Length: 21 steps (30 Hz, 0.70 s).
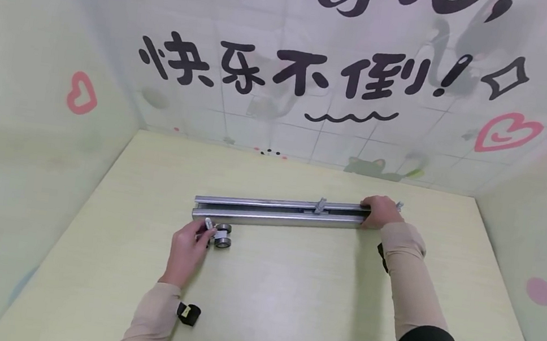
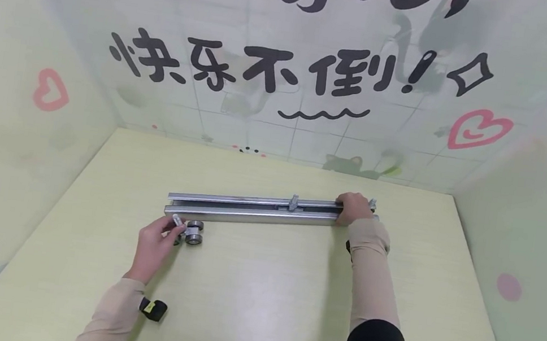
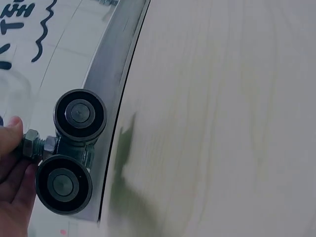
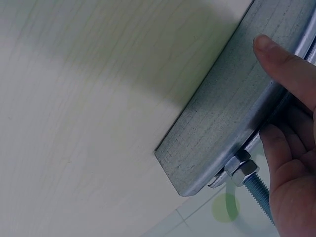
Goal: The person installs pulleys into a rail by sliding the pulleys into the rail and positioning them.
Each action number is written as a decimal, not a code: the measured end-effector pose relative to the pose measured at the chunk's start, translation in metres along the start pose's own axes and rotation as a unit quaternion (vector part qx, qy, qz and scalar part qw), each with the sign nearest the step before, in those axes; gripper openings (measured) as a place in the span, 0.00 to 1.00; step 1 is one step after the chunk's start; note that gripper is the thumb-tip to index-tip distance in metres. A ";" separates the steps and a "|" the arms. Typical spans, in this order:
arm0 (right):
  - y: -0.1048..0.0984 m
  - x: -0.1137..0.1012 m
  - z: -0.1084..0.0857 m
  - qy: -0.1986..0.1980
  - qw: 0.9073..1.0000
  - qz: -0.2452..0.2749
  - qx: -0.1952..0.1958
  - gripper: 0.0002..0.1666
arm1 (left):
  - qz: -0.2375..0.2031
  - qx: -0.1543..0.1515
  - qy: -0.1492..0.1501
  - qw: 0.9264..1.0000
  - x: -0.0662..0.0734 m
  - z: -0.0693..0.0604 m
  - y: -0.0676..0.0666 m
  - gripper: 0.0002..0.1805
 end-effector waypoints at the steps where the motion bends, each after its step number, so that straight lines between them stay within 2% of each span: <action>1: 0.000 0.001 0.000 0.000 1.000 0.001 0.001 0.34 | 0.004 0.005 -0.001 1.000 -0.002 0.000 -0.003 0.09; 10: 0.001 0.002 0.001 0.009 1.000 0.004 -0.002 0.34 | 0.013 0.017 -0.054 0.998 -0.024 -0.004 -0.024 0.08; 16: 0.001 0.001 0.001 0.007 1.000 0.004 -0.002 0.34 | 0.016 0.029 -0.097 0.995 -0.037 -0.006 -0.036 0.09; 21: 0.001 0.002 0.001 0.005 1.000 0.005 0.001 0.34 | 0.020 0.048 -0.111 0.993 -0.046 -0.004 -0.047 0.09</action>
Point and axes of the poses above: each hand's wrist, its own z-axis towards the middle knuckle, its own y-axis out of the palm, x = y × z, the point moved 6 cm from there along z, towards the middle knuckle, and after that the axes turned 2 degrees about z, right-handed, at the moved point
